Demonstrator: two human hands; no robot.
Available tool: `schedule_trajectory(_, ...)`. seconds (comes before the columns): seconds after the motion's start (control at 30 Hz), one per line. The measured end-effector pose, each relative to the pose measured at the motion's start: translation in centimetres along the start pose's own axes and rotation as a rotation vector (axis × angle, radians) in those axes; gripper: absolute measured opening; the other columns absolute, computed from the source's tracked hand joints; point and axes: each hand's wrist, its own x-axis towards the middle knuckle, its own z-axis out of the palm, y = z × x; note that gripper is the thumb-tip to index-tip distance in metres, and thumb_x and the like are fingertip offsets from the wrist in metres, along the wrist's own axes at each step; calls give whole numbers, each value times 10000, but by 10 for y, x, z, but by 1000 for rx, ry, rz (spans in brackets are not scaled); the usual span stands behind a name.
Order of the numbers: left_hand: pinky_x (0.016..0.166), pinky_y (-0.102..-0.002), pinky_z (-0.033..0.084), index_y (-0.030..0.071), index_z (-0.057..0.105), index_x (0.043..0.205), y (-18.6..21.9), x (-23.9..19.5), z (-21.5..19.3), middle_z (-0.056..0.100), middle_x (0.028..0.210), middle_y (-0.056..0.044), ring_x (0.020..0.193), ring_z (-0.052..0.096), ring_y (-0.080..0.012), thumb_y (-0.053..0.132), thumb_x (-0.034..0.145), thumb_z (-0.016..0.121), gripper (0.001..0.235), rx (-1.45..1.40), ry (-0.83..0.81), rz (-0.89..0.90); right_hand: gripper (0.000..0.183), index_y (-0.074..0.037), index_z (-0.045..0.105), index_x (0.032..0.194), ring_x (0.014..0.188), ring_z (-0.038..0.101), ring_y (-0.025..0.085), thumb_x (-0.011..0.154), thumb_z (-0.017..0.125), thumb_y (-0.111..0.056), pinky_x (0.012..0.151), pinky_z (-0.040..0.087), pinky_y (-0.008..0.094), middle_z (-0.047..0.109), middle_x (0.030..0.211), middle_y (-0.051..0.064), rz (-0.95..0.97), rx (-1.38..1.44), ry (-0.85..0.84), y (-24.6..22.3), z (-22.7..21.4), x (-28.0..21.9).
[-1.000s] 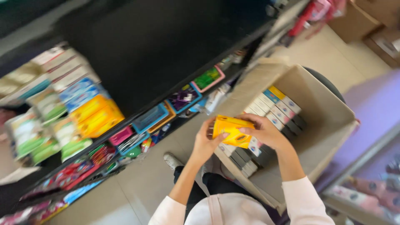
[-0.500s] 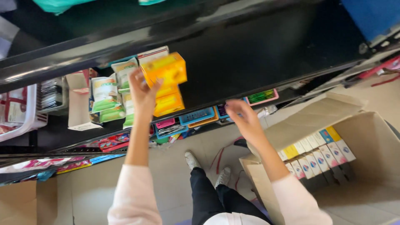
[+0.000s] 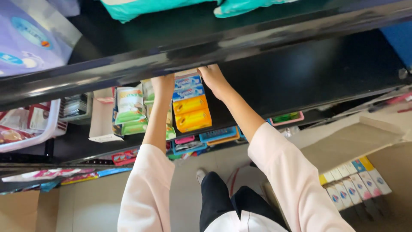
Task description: Stock various packaged personal care items from a cardboard box onto shelves in a store.
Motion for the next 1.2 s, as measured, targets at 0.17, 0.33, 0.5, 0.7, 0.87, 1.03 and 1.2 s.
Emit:
schedule_trajectory(0.17, 1005, -490, 444, 25, 693, 1201, -169, 62, 41, 698, 1233, -211, 1173, 607, -402, 257, 1024, 568, 318, 593, 157, 249, 406, 9, 613, 1275, 1248, 573, 250, 1018, 529, -294, 1059, 451, 399, 634, 1317, 148, -231, -251, 120, 69, 1, 87)
schedule_trajectory(0.33, 1050, -478, 446, 69, 708, 1196, -207, 65, 47, 686, 1256, -196, 1213, 602, -399, 335, 1020, 535, 363, 474, -4, 149, 375, 27, 660, 1237, 1233, 593, 286, 1033, 560, -271, 1063, 471, 403, 651, 1305, 197, -292, -493, -19, 89, 3, 109)
schedule_trajectory(0.5, 1026, -501, 453, 59, 712, 1208, -209, 67, 56, 688, 1244, -201, 1186, 610, -393, 280, 1014, 558, 332, 691, -16, 347, 385, 23, 658, 1249, 1185, 603, 293, 1010, 584, -269, 1010, 501, 402, 650, 1281, 214, -352, -659, -25, 110, 0, 127)
schedule_trajectory(0.7, 1027, -479, 459, 25, 681, 1235, -172, 66, 46, 660, 1269, -223, 1201, 594, -394, 180, 1032, 542, 291, 560, -145, 201, 378, -3, 697, 1195, 1126, 664, 265, 1011, 580, -313, 978, 547, 373, 702, 1230, 193, -233, -637, -73, 93, -3, 130)
schedule_trajectory(0.87, 982, -484, 461, -11, 659, 1224, -87, 42, 5, 651, 1253, -254, 1168, 594, -422, 155, 996, 539, 307, 270, -149, 21, 365, 20, 665, 1197, 1125, 635, 309, 1005, 615, -287, 976, 504, 408, 669, 1245, 229, -291, -674, -73, 102, -5, 125)
schedule_trajectory(1.03, 976, -483, 494, -6, 670, 1216, 3, -12, -16, 688, 1208, -233, 1142, 619, -410, 107, 982, 587, 272, 322, 174, 134, 416, 49, 520, 1300, 1062, 618, 347, 935, 621, -121, 901, 517, 433, 548, 1219, 249, -473, -557, 245, 61, -19, 22)
schedule_trajectory(1.2, 956, -397, 498, -5, 612, 1195, 214, -118, -22, 673, 1152, -174, 1100, 655, -316, 46, 1005, 631, 197, -35, -43, 177, 282, -25, 613, 1288, 1050, 648, 191, 1071, 581, -204, 938, 538, 341, 674, 1101, 78, -237, -206, -99, -16, -83, -173)
